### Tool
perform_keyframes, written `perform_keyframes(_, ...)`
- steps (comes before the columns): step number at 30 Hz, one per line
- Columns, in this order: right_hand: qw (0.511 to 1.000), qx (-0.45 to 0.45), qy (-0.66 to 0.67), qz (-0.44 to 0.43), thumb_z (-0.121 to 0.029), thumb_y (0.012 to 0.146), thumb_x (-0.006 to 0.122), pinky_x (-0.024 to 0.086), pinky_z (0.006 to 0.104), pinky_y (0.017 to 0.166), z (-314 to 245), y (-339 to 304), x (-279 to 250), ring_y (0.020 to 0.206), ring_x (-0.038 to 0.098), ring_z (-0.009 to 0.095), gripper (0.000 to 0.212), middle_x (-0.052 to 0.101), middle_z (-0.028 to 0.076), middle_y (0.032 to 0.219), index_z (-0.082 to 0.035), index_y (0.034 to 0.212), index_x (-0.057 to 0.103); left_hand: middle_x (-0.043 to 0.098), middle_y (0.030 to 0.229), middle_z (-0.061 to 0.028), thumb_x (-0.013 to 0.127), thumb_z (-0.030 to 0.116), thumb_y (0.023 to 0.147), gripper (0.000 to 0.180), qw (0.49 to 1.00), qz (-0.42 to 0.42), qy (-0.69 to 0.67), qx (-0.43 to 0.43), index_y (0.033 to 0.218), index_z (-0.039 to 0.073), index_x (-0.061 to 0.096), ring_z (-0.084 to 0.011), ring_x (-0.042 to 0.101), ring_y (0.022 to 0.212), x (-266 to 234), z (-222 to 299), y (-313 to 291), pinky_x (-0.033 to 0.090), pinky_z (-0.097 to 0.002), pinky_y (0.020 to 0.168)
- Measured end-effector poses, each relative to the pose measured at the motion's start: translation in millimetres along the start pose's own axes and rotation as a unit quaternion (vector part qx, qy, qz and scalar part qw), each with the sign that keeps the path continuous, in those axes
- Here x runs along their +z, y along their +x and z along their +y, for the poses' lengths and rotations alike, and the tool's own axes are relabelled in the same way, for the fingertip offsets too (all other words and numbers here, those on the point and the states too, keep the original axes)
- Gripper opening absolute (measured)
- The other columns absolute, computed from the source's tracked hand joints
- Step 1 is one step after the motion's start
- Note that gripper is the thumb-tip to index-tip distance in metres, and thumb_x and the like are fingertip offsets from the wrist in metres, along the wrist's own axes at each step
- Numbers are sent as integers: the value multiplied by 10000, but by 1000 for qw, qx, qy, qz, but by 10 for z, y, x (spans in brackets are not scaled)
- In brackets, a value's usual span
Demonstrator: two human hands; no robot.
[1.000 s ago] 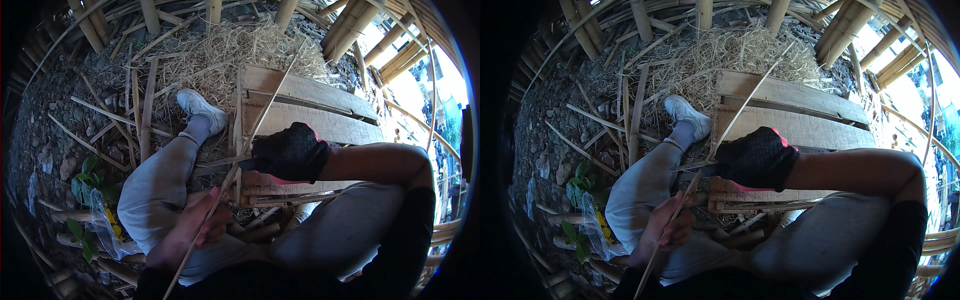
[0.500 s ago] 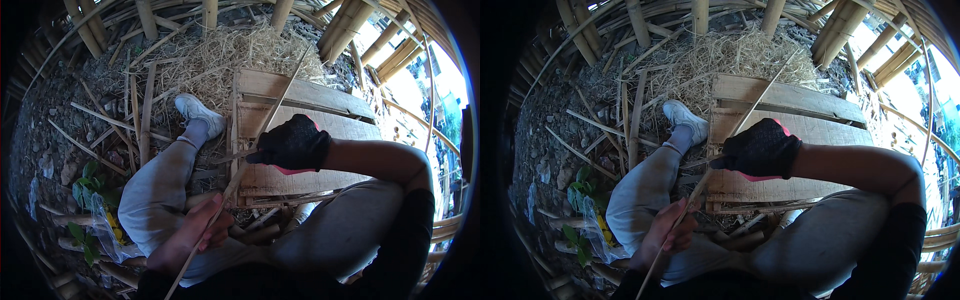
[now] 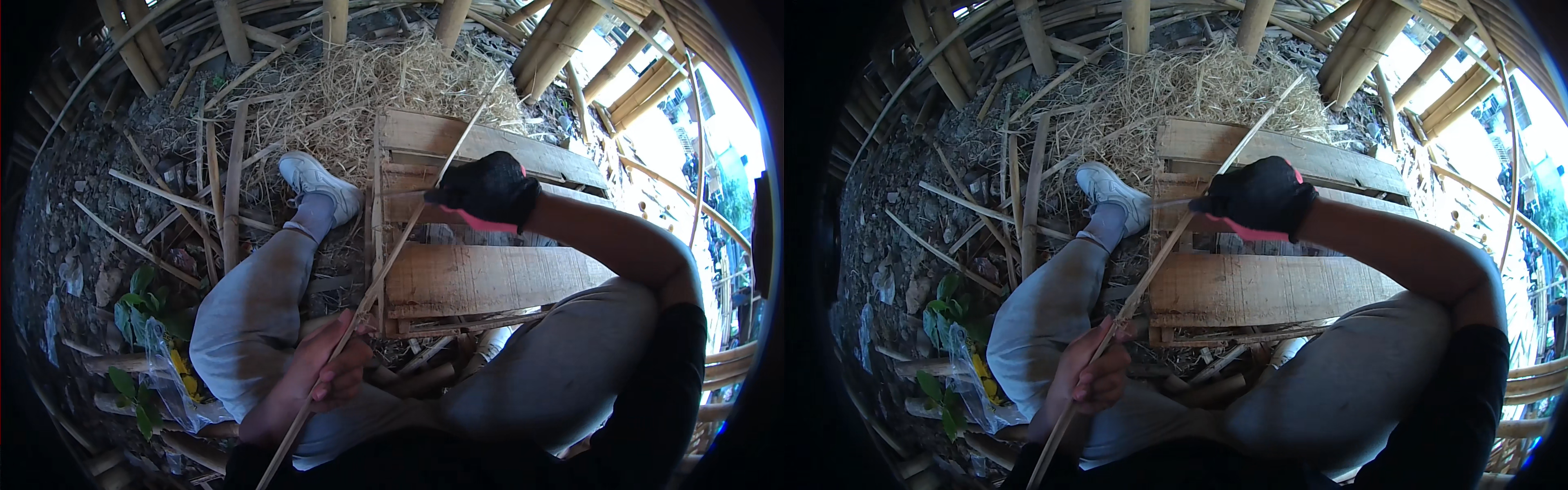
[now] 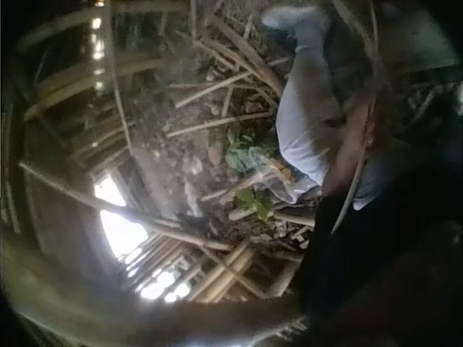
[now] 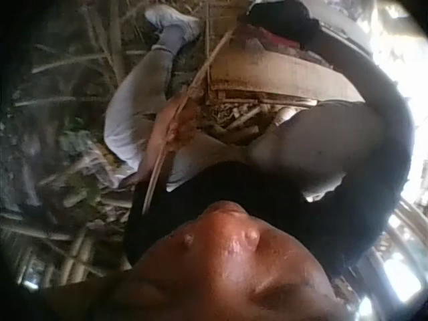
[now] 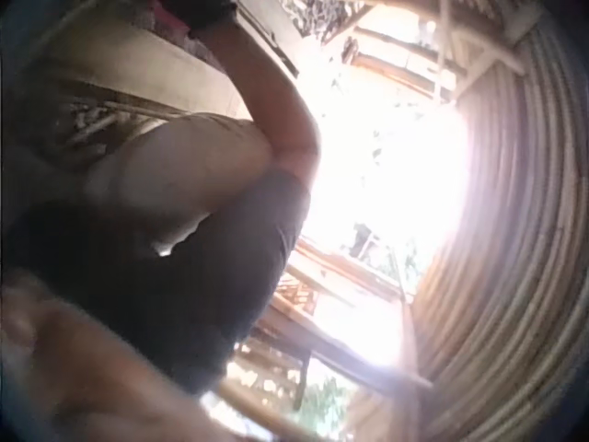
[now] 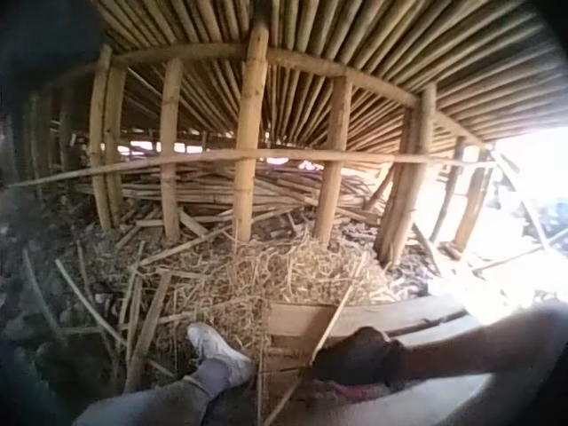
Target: The person sits on the ground and uses a knife to shave and smooth a long bamboo strip. They repeatedly scrape the surface of the strip with the knife, occasionally repositioning the strip to work on different sections.
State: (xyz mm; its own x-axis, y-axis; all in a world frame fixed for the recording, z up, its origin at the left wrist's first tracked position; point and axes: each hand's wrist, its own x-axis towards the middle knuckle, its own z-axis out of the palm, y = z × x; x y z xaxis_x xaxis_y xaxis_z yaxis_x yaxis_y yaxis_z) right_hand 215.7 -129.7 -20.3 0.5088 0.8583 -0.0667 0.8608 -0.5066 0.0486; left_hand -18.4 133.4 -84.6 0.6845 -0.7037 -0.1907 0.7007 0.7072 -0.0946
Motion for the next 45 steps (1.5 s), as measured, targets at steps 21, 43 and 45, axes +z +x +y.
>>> perform_keyframes(21, 992, 60, -50, -96, -495, 1027, 408, 546, 418, 769, 149, 3, -147, 857, 700, 281, 413, 727, 53, 904, -226, 1086, 715, 449, 521, -41, 239, 346, 1107, 355, 999, -29, -26, 25, 1201, 55, 419, -98, 393, 289, -8, -25, 18, 263, -224, 235)
perform_keyframes(43, 949, 269, -160, 22, -517, 1025, 385, 542, 436, 742, 1163, -191, -167, 829, 703, 291, 483, 718, 66, 908, -155, 1003, 705, 454, 516, -33, 251, 381, 1100, 306, 997, -69, -13, -11, 1130, 108, 385, -119, 451, 296, -40, 3, 27, 315, -237, 228)
perform_keyframes(45, 947, 127, -230, 183, -434, 971, 544, 527, 415, 614, 969, -328, 32, 729, 689, 252, 322, 689, 36, 882, -160, 1075, 676, 456, 514, -32, 245, 372, 1101, 300, 995, -103, -6, 3, 1121, 105, 381, -117, 451, 292, -10, 37, 9, 309, -230, 229)
